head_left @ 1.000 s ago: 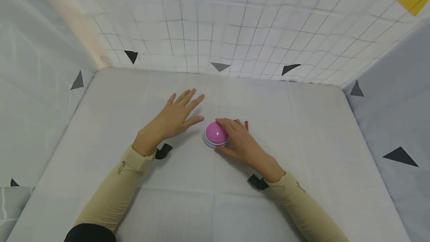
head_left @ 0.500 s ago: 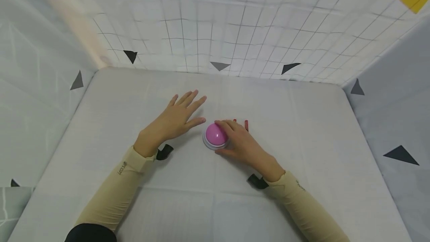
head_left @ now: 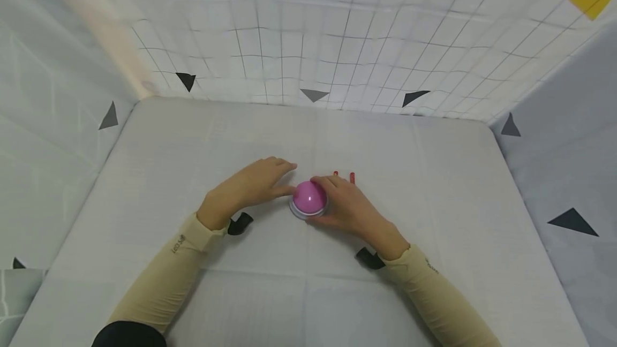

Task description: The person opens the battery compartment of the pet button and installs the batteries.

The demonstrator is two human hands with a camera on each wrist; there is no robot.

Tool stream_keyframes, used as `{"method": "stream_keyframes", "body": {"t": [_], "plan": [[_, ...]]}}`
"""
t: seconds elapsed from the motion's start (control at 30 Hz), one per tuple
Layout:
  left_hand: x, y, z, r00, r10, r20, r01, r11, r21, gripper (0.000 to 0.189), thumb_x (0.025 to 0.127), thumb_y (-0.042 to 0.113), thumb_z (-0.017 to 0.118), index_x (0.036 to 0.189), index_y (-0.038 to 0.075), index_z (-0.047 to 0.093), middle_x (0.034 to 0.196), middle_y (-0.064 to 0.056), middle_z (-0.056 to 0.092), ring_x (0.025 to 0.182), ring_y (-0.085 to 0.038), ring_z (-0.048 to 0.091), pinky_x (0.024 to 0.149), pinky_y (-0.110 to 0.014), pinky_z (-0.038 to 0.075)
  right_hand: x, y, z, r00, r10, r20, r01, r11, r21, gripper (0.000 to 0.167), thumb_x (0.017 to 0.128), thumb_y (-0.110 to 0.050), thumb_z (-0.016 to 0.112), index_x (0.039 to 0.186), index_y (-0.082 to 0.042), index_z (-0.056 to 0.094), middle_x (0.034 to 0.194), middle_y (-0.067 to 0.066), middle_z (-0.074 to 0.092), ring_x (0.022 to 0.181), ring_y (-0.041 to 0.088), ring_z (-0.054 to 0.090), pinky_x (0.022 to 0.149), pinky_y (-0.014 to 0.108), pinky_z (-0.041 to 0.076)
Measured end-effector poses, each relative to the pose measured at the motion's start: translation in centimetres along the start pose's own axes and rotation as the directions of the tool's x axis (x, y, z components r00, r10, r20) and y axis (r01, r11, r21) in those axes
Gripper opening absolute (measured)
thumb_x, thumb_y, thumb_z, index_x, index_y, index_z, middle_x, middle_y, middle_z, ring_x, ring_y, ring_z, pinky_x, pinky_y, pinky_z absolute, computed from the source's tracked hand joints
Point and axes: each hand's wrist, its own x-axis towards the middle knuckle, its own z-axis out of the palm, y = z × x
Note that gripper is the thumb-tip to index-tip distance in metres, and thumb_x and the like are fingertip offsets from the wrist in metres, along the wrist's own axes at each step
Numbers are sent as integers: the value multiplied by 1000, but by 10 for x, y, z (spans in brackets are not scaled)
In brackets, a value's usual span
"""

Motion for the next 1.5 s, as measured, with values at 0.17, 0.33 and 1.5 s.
{"method": "stream_keyframes", "body": {"t": [0.17, 0.33, 1.5], "plan": [[6, 8, 12, 995, 102, 19, -102, 995, -4, 52, 97, 39, 77, 132, 2, 68, 122, -10, 71, 113, -24, 66, 103, -40, 55, 0, 1, -1, 1000, -23, -15, 23, 1000, 4, 77, 75, -40, 97, 135, -8, 61, 129, 9, 68, 118, 23, 67, 97, 47, 59], [9, 13, 20, 994, 109, 4, -109, 994, -20, 57, 87, 37, 89, 128, 5, 67, 114, -4, 70, 103, -17, 65, 96, -34, 58, 0, 2, -1, 999, -43, -22, 43, 999, 9, 76, 76, -40, 96, 135, -6, 61, 126, 9, 70, 117, 22, 67, 97, 45, 59], [4, 18, 20, 920, 344, -188, -335, 939, 75, 34, 89, 25, 84, 116, 12, 68, 91, 7, 70, 72, -8, 59, 73, -26, 54, -6, 7, -20, 992, 104, 67, -122, 916, 383, 36, 101, -38, 69, 128, -14, 73, 113, -7, 77, 104, 13, 73, 96, 46, 55]]}}
